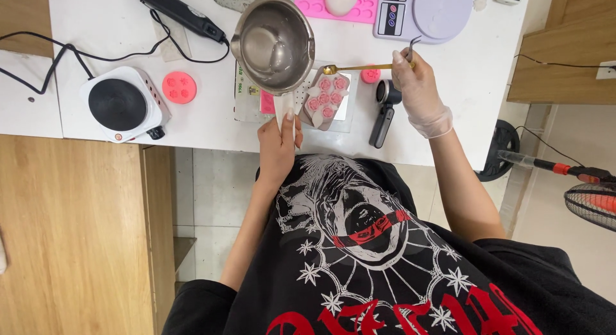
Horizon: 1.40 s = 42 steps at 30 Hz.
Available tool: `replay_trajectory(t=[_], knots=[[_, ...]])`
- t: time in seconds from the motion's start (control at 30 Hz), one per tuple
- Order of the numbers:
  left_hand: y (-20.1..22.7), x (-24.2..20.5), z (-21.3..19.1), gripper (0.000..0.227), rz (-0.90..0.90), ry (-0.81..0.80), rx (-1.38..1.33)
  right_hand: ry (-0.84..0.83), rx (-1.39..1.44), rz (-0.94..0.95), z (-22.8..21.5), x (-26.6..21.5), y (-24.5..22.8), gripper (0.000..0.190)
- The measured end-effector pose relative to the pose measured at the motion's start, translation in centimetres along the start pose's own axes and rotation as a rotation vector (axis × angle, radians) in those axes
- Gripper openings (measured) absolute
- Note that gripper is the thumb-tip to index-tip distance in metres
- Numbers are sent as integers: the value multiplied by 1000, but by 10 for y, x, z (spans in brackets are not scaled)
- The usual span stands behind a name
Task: Pouring melted wax into flower-shaped silicone molds and using tweezers to place small decorative elements.
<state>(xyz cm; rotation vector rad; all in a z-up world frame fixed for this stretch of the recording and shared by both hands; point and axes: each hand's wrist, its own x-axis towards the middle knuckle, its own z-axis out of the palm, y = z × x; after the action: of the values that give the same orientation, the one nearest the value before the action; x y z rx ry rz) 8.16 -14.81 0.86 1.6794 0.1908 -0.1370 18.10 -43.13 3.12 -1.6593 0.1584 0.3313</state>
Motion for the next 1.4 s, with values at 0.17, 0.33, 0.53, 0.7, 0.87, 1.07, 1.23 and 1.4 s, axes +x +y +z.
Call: replay_trajectory(t=[0.17,0.33,0.53,0.7,0.87,1.07,1.23,1.4], knots=[[-5,-1,0,40,2,-6,2,-29,-146,-28,5,-4,-13,30],[-7,-2,1,41,2,-1,-36,-34,-285,-48,0,-3,-15,34],[-7,-2,2,42,-30,2,-37,-35,-440,-79,1,-2,-21,36],[-8,-2,1,42,-24,1,-37,-100,-528,-168,4,-2,-30,35],[-8,-1,1,42,-23,7,-26,-114,-653,-149,11,-8,-48,36],[-5,0,1,42,-24,7,-18,-159,-830,-407,13,-13,-56,27],[-4,1,1,42,-38,5,-19,-182,-862,-505,13,-14,-59,19],[-5,2,2,43,-22,4,-21,-179,-885,-510,13,-15,-62,24]])
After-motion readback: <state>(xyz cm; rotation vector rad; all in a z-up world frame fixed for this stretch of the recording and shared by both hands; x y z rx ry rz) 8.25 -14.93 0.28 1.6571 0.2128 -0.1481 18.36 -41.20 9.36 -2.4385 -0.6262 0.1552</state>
